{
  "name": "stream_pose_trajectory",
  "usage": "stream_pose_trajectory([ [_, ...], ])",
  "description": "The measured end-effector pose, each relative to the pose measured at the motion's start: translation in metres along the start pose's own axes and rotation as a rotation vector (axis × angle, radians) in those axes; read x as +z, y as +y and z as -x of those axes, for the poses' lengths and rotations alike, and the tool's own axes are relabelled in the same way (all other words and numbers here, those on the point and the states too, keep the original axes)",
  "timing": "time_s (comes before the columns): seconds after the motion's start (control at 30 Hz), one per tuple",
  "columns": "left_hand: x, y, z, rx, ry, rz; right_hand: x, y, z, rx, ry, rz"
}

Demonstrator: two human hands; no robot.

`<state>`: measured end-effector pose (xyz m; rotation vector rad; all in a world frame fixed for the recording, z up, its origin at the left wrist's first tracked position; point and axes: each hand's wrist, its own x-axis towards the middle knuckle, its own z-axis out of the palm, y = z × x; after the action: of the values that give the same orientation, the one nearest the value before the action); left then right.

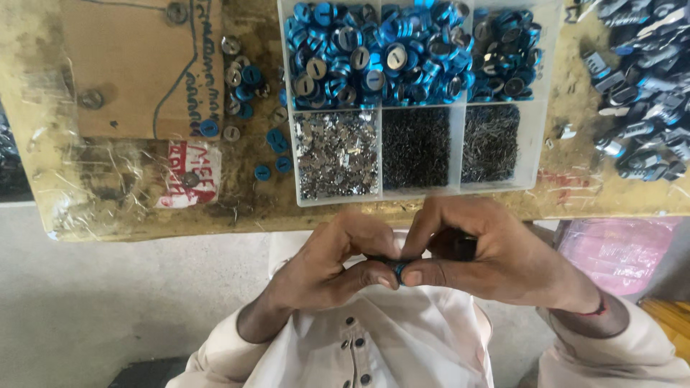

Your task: The person assembles lock cylinders by hand at a workbench. They pick a blue lock housing, insert a metal key blank, add a small metal pin, and close the housing. The process is repeated for multiple units, with components drawn from a compartmentalized tray and finished assemblies placed on the table.

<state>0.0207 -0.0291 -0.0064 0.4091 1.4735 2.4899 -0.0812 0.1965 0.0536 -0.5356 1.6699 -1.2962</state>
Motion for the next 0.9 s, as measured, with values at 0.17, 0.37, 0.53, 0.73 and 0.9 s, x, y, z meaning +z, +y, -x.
stream_pose_trajectory([
  [0.17,0.001,0.013,0.001,-0.149,0.003,-0.263,0.001,-0.001,0.001,0.044,0.143,0.234],
  [0.37,0.006,0.007,-0.003,-0.041,0.094,-0.233,0.009,-0.019,0.006,-0.095,0.378,0.073],
  [0.53,0.009,-0.002,-0.004,-0.029,0.064,-0.066,0.036,-0.018,0.003,-0.534,0.775,-0.301],
  [0.73,0.013,0.001,-0.003,-0.066,0.055,-0.146,0.021,0.024,-0.013,-0.961,0.417,0.056],
  [0.9,0.017,0.004,-0.003,-0.035,0.072,-0.118,0.042,0.032,-0.024,-1.141,0.616,0.168],
])
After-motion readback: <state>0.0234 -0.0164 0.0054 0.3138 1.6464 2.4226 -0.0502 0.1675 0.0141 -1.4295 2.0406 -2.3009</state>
